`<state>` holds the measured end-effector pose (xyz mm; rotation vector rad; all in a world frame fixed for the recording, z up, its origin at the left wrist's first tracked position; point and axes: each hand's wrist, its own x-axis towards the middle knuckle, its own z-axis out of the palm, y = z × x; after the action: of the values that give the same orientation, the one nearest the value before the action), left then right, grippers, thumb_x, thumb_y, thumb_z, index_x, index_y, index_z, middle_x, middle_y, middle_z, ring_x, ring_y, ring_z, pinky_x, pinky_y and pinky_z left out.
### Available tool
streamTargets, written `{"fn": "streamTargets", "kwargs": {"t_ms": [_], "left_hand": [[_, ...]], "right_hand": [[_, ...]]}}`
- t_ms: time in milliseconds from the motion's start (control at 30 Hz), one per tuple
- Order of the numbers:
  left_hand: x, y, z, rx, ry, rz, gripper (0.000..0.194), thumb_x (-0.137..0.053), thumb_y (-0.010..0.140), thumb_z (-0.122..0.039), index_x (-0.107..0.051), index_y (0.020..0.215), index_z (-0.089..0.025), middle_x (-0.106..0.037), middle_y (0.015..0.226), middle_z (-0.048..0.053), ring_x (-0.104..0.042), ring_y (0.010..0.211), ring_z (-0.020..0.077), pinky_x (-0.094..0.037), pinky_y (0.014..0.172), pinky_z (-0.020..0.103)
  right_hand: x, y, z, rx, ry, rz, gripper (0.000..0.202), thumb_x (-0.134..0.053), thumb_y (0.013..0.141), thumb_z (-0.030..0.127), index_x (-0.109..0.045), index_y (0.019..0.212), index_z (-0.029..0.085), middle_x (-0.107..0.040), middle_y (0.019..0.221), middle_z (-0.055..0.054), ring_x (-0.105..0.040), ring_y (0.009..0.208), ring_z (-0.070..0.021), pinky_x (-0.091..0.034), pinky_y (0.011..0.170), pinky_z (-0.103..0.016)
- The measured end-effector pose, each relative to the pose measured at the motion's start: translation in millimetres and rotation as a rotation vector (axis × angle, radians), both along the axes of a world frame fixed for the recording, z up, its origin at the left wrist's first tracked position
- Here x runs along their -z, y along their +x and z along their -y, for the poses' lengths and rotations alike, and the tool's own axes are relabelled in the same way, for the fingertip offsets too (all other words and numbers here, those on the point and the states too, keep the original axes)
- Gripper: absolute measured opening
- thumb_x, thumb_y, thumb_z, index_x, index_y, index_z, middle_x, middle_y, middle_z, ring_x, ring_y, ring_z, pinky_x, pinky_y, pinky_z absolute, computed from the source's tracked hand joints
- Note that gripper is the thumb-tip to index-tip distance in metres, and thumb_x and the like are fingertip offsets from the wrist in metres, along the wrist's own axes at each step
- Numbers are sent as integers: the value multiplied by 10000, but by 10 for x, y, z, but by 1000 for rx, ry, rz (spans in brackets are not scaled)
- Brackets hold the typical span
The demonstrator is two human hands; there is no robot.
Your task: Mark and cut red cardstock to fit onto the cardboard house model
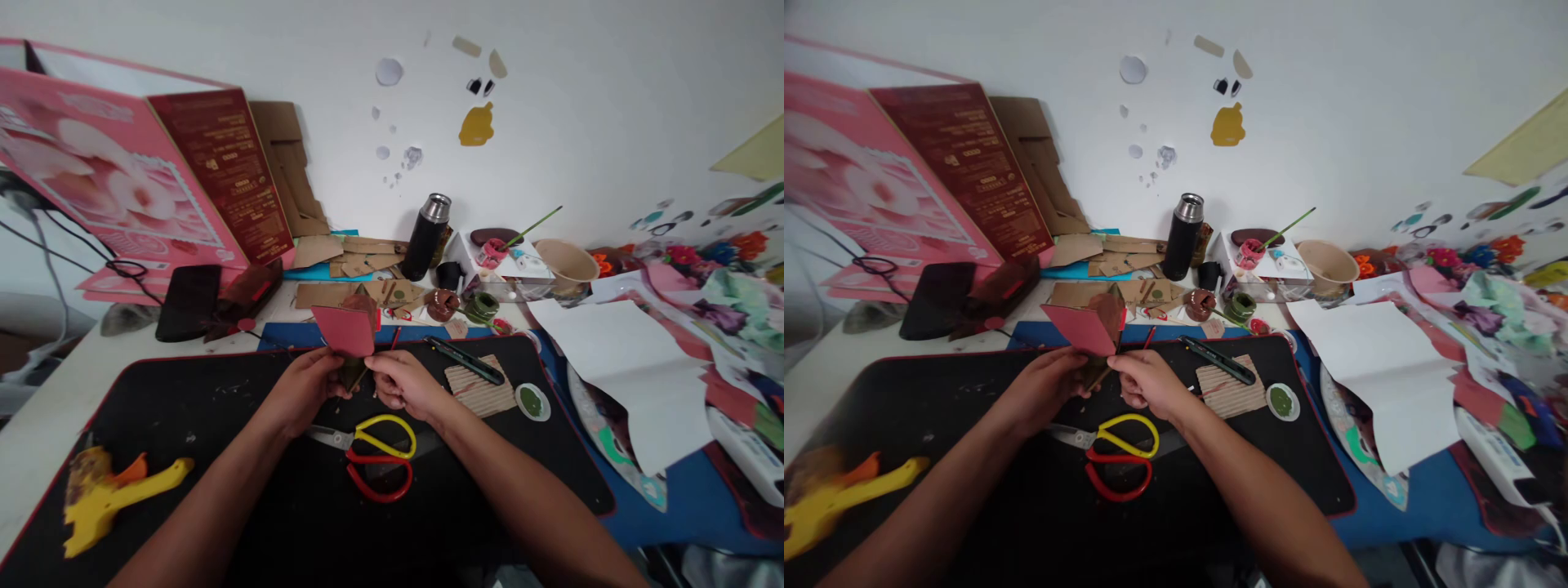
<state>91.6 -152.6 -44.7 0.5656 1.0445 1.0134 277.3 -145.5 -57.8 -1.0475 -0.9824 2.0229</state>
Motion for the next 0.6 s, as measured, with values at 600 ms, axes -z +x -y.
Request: {"fn": "streamTargets", "kwargs": {"t_ms": [600], "left_hand": [[20,1,15,-34,-46,98,170,-835,674,-149,-781,829,-103,-763,780,82,-708,619,185,-594,492,256]], "right_hand": [[7,21,7,-17,16,-27,537,-833,808,613,-465,683,242,-353,433,134,-283,345,-51,-164,371,-205]]}}
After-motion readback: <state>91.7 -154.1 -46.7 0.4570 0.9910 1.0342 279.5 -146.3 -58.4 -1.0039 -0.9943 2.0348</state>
